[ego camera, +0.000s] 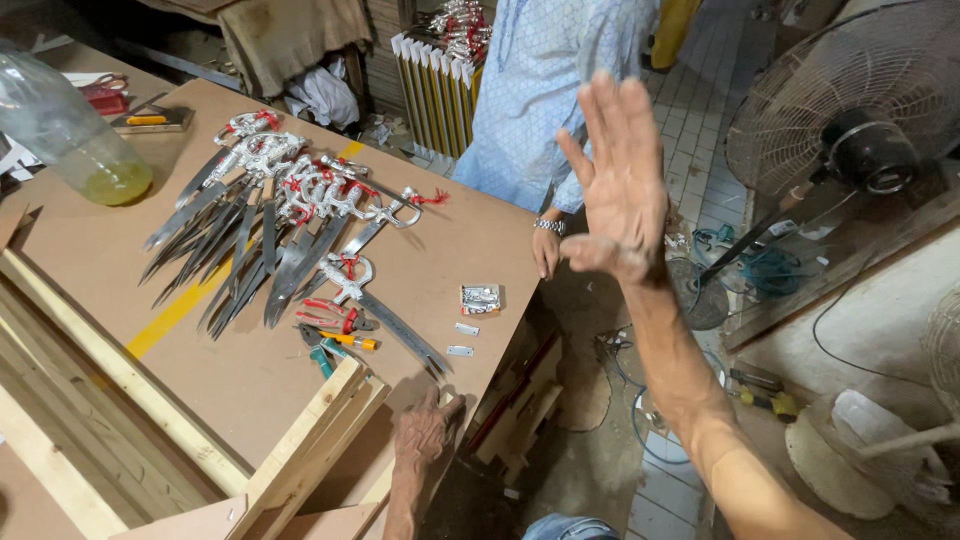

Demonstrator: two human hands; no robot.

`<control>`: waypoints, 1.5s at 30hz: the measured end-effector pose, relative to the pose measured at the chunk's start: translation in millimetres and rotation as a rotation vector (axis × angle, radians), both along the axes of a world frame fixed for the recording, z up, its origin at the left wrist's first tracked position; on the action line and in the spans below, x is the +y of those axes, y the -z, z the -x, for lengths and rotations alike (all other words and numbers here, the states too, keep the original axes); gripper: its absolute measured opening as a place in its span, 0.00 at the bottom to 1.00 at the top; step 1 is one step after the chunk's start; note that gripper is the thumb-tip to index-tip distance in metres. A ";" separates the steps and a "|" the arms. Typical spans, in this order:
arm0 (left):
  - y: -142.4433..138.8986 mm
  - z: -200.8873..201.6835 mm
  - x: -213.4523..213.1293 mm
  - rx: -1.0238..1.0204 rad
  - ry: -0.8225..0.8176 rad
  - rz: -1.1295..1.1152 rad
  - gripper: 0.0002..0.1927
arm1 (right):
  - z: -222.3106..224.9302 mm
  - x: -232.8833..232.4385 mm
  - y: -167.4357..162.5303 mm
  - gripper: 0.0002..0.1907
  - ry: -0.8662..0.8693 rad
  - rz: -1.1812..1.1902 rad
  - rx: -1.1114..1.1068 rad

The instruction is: The person assembles a wooden frame on a workbench, positioning wood strips and a triangular panel, then uses a cordless drill to drive screws into the joints. They pick up small metal brackets and screws from the bench, hold parts steady with one hand while drilling with the other, and reposition the frame between fasteners.

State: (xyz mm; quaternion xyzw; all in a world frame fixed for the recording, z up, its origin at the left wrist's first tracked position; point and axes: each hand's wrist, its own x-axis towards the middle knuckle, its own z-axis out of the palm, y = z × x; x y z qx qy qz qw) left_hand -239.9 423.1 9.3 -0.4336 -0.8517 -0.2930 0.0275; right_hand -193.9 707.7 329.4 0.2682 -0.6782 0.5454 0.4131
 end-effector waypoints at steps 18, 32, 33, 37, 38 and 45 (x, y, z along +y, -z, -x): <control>26.1 14.1 5.7 -0.019 0.033 0.313 0.25 | 34.9 54.0 -15.4 0.64 -0.094 0.158 -0.050; -1.4 13.7 15.7 -0.050 -0.015 0.330 0.20 | 28.0 49.8 -1.1 0.62 -0.275 0.114 -0.064; 3.8 14.7 15.7 -0.055 -0.018 0.364 0.21 | 29.0 50.7 0.7 0.61 -0.292 0.104 -0.061; 29.5 14.5 9.5 0.128 -0.007 0.131 0.24 | 31.8 45.2 16.1 0.62 -0.319 0.205 -0.133; 35.9 15.5 8.9 0.102 -0.003 0.226 0.26 | 31.9 41.9 23.9 0.62 -0.327 0.245 -0.167; 58.0 21.6 10.6 -0.026 -0.011 0.419 0.19 | 26.9 19.5 134.1 0.61 -0.412 0.484 -0.511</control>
